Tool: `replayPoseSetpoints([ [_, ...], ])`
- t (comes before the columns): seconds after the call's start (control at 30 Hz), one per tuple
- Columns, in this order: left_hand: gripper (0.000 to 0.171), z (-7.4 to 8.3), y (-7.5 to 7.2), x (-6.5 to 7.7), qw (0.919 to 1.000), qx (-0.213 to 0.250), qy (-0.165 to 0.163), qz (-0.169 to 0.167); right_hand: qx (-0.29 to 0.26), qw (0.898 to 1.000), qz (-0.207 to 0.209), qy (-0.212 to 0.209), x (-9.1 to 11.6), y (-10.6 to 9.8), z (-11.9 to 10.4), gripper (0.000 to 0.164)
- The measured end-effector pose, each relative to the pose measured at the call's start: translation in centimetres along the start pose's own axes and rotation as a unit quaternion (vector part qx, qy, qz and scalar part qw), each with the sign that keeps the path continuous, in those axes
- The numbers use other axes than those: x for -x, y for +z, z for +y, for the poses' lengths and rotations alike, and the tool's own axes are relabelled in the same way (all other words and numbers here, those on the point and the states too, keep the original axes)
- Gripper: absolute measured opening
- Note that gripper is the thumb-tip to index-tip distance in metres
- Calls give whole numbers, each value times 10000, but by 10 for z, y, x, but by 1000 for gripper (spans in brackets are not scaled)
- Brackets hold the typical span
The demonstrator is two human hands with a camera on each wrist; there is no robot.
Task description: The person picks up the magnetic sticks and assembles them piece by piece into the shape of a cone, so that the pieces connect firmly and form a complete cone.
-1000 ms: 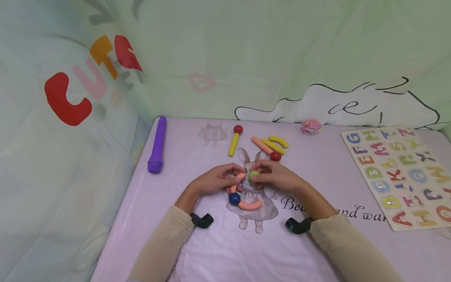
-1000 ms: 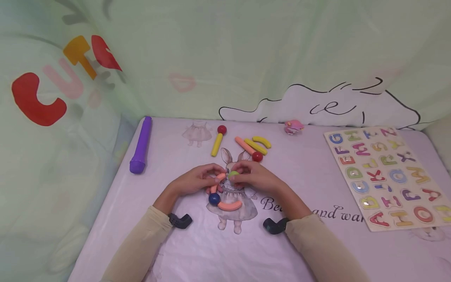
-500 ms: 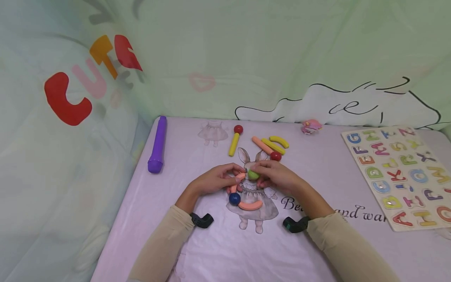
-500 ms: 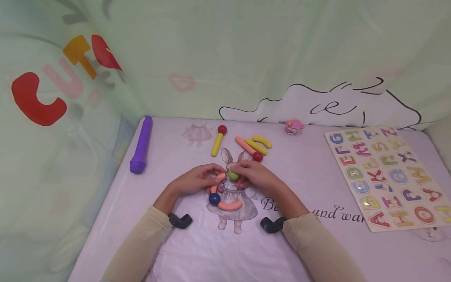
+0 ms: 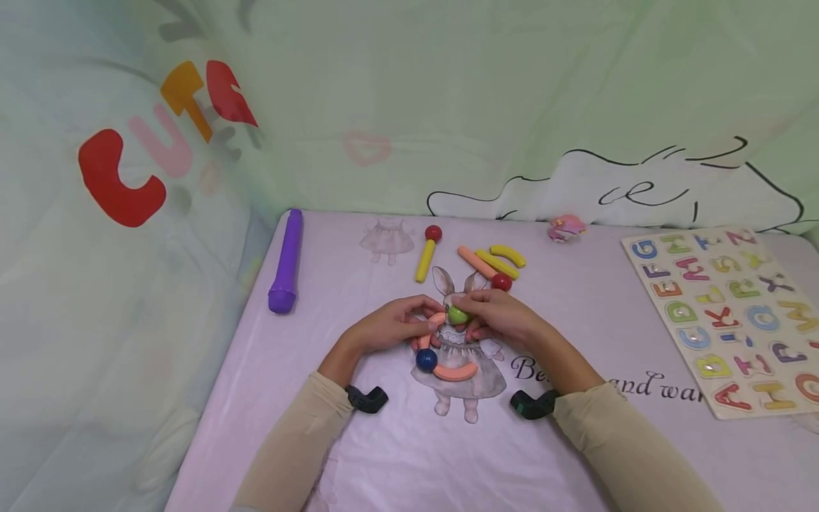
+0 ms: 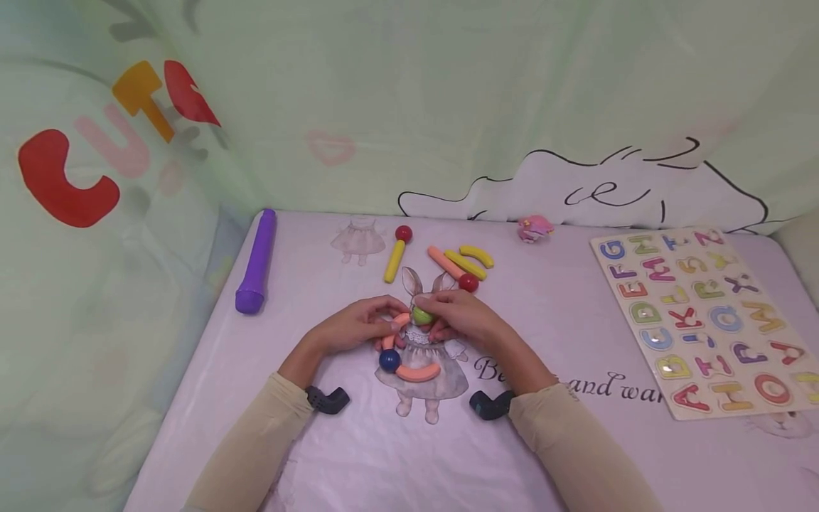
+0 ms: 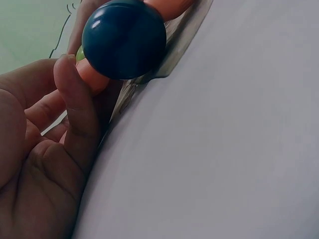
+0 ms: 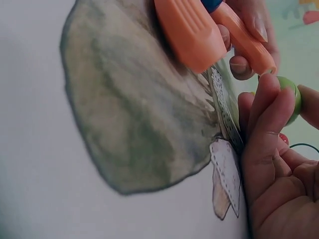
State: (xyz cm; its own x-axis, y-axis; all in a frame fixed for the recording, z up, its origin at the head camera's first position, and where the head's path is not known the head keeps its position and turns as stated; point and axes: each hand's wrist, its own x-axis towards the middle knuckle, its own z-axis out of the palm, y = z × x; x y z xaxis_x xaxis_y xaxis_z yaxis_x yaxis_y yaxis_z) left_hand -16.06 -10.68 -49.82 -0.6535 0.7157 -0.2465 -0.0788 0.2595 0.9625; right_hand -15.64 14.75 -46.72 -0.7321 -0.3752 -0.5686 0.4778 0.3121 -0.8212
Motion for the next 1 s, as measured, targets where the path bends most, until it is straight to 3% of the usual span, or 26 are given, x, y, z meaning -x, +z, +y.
replayPoseSetpoints([
  [0.37,33,0,0,-1,10000,30,37,-5,398,9992,4,3,-1,3,-1,47],
  [0.63,32,1,1,0,9999,136,32,-6,108,9997,-202,-50,1,-2,-1,56],
  [0.87,39,2,1,0,9997,244,79,-26,-58,9995,-319,-60,1,-3,1,40],
  [1.0,48,2,1,0,9999,102,101,-2,382,9984,-345,-223,0,-2,2,42],
])
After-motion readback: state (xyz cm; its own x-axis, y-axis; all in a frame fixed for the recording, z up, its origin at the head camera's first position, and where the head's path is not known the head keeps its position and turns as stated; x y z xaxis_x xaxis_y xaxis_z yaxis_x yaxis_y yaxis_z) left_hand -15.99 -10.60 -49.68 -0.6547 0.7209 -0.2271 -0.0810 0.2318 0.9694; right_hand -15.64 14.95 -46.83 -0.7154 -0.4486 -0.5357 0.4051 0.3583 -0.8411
